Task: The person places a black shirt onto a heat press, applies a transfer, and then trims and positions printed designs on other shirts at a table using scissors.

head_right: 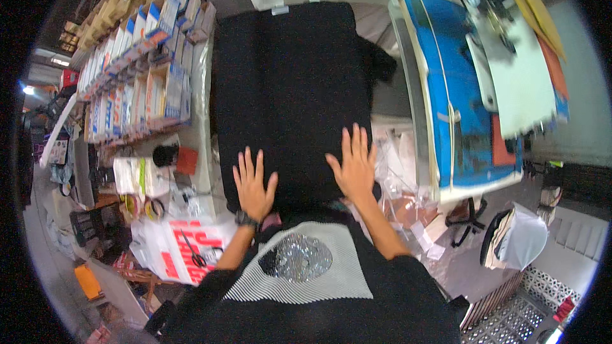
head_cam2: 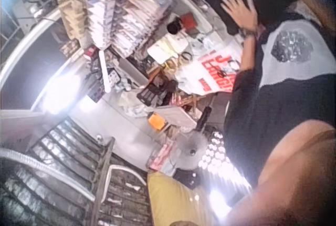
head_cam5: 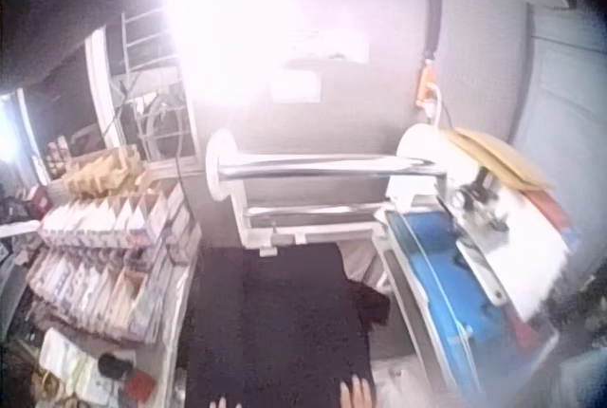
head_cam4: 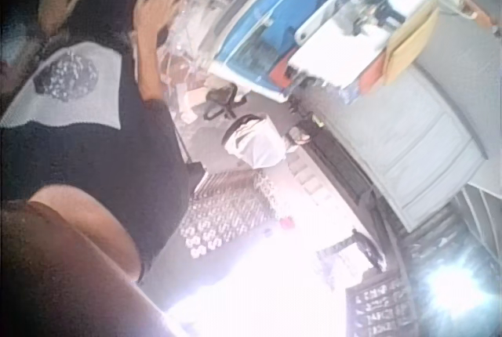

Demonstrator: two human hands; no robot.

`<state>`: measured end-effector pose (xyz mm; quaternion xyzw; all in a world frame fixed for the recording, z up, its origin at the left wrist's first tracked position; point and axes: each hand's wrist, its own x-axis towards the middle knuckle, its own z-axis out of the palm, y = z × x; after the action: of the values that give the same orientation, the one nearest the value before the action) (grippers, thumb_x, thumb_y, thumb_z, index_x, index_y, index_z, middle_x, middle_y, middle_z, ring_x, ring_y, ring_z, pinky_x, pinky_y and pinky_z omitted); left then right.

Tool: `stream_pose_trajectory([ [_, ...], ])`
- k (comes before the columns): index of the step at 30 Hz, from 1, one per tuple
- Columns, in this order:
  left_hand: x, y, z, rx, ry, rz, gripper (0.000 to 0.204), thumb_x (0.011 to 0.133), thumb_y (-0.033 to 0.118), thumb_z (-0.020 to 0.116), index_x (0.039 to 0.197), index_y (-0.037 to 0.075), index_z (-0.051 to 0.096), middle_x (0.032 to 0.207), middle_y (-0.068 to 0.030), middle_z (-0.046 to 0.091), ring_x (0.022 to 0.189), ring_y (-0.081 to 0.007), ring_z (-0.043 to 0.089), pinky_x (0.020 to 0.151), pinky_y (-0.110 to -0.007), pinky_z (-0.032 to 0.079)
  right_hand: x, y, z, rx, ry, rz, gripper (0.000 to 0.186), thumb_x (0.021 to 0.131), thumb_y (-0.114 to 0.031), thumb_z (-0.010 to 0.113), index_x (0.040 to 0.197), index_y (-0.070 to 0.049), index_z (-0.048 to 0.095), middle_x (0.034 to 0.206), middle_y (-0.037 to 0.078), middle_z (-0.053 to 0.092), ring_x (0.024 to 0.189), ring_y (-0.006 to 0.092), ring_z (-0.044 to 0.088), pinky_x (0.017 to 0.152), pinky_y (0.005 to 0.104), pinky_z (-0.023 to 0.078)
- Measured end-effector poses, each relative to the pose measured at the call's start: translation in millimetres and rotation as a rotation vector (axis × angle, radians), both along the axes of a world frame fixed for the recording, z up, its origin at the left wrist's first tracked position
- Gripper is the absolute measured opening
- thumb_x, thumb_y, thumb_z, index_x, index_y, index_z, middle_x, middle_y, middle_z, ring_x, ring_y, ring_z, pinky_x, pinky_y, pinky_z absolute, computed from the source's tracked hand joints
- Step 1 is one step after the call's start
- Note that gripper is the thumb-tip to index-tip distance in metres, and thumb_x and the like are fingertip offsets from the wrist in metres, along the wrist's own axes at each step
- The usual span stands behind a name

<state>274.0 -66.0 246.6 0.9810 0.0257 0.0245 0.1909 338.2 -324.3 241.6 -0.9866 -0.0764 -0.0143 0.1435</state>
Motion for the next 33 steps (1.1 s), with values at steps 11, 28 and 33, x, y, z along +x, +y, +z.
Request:
stream_pose_trajectory([
  [11, 344.7, 18.2, -21.6, -0.026, -0.298, -0.213, 0.045, 0.099, 0.018, 0.053, 0.141, 0.003, 0.049, 0.150, -0.0171, 0.044, 0.143, -0.0351, 0.037, 0.118, -0.052, 0.028, 300.2, 112.2, 1.4, 0.187, -0.292, 0.242, 0.042, 0.097, -0.020, 0.058, 0.135, -0.001, 0.055, 0.145, 0.015, 0.050, 0.139, 0.0332, 0.042, 0.113, 0.0493, 0.033],
  [28, 396.5, 191.2, -62.0, -0.902, -0.401, 0.401, 0.051, 0.103, 0.038, 0.053, 0.133, -0.002, 0.056, 0.137, -0.0176, 0.056, 0.127, -0.0308, 0.052, 0.110, -0.041, 0.037, 371.4, -42.1, -36.2, 0.648, -0.218, -0.347, 0.036, 0.104, -0.029, 0.050, 0.121, -0.001, 0.065, 0.117, 0.013, 0.068, 0.113, 0.0245, 0.062, 0.102, 0.0393, 0.044],
  [33, 385.4, 200.0, -141.9, -0.689, -0.024, 0.497, 0.088, 0.100, 0.067, 0.039, 0.154, -0.002, 0.032, 0.160, -0.0126, 0.034, 0.145, -0.0244, 0.034, 0.121, -0.036, 0.023, 370.1, -61.8, -104.5, 0.844, 0.210, -0.287, 0.061, 0.109, -0.046, 0.038, 0.123, 0.008, 0.062, 0.109, 0.011, 0.067, 0.104, 0.0175, 0.060, 0.098, 0.0307, 0.044],
])
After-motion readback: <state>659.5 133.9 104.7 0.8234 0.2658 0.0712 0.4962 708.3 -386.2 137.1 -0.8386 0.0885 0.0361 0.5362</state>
